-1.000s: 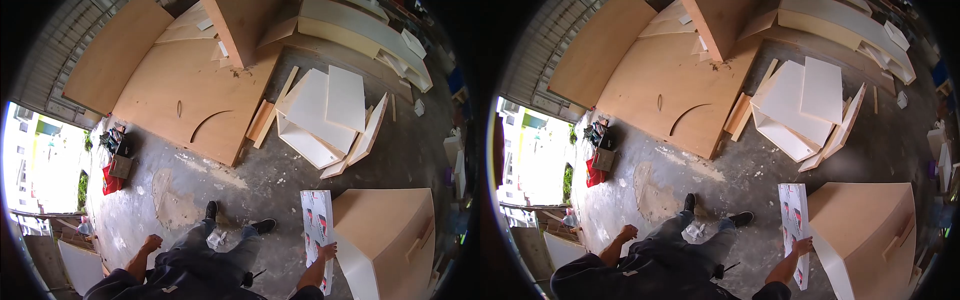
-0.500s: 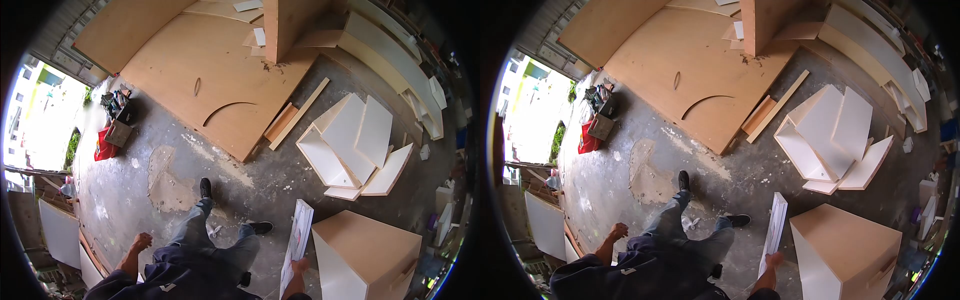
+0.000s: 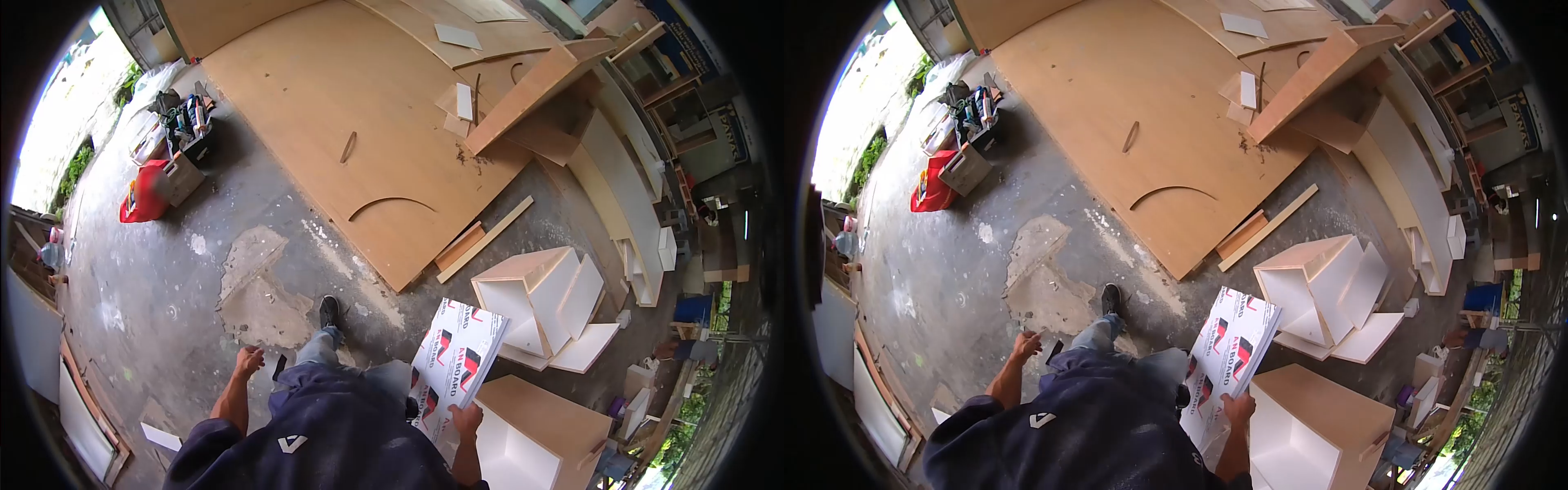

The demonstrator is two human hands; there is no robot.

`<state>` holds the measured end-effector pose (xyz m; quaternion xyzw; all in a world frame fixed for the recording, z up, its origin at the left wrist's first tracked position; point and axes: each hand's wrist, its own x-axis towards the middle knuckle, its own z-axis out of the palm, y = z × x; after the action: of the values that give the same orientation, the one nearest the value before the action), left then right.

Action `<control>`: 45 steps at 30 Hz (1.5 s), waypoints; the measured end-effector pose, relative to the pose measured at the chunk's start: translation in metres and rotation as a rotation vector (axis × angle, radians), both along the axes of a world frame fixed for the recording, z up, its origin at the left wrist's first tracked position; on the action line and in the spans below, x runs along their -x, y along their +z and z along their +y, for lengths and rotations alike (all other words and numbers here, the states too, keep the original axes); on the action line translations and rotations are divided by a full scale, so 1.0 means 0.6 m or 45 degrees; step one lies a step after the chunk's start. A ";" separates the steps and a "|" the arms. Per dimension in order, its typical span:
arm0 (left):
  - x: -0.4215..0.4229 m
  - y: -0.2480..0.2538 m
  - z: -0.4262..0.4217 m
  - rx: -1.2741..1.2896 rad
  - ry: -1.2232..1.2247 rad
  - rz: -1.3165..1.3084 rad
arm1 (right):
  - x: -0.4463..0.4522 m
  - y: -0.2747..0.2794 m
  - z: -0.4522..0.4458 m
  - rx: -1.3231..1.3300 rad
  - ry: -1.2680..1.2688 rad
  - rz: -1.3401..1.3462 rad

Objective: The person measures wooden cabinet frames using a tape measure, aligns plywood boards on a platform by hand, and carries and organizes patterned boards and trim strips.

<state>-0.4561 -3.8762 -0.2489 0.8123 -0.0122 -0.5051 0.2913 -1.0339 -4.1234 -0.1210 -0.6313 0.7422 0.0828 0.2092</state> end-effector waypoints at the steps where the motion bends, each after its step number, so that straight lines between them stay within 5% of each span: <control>1: -0.030 -0.001 -0.028 -0.017 -0.061 -0.035 | -0.048 0.016 -0.024 0.062 0.049 -0.061; 6: -0.157 -0.012 -0.188 0.078 -0.102 -0.158 | -0.184 0.013 -0.161 -0.002 0.074 -0.140; 11: -0.228 0.021 -0.252 0.344 0.205 -0.093 | -0.343 0.012 -0.335 0.071 0.191 -0.373; 15: -0.212 0.046 -0.152 0.093 0.252 -0.150 | -0.485 0.040 -0.503 -0.027 0.229 -0.173; 18: -0.166 0.054 -0.042 -0.071 0.489 -0.057 | -0.578 0.034 -0.628 0.030 0.333 -0.450; 22: -0.112 0.173 -0.031 -0.473 0.262 0.021 | -0.706 0.016 -0.750 0.041 0.338 -0.373; 34: -0.435 0.015 -0.205 -0.048 0.236 0.068 | -1.191 -0.109 -1.032 0.115 0.441 -0.376; 37: -0.515 0.027 -0.246 -0.155 0.623 0.200 | -1.292 -0.166 -1.091 -0.207 0.298 -0.540; 40: -0.547 0.046 -0.269 -0.339 0.671 0.212 | -1.388 -0.205 -1.119 -0.384 0.178 -0.646; 42: -0.556 -0.061 -0.161 -0.458 0.488 0.311 | -1.438 -0.239 -1.129 -0.330 0.085 -0.625; 43: -0.566 -0.042 -0.208 -0.494 0.285 0.311 | -1.447 -0.262 -1.136 -0.247 0.037 -0.684; 45: -0.583 -0.071 -0.256 -0.400 0.349 0.256 | -1.472 -0.284 -1.141 -0.465 0.016 -0.848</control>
<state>-0.1064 -4.0296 -0.2916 0.7873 0.2062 -0.5350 0.2268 -0.1506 -4.8082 -0.2915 -0.5806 0.6027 0.0054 0.5474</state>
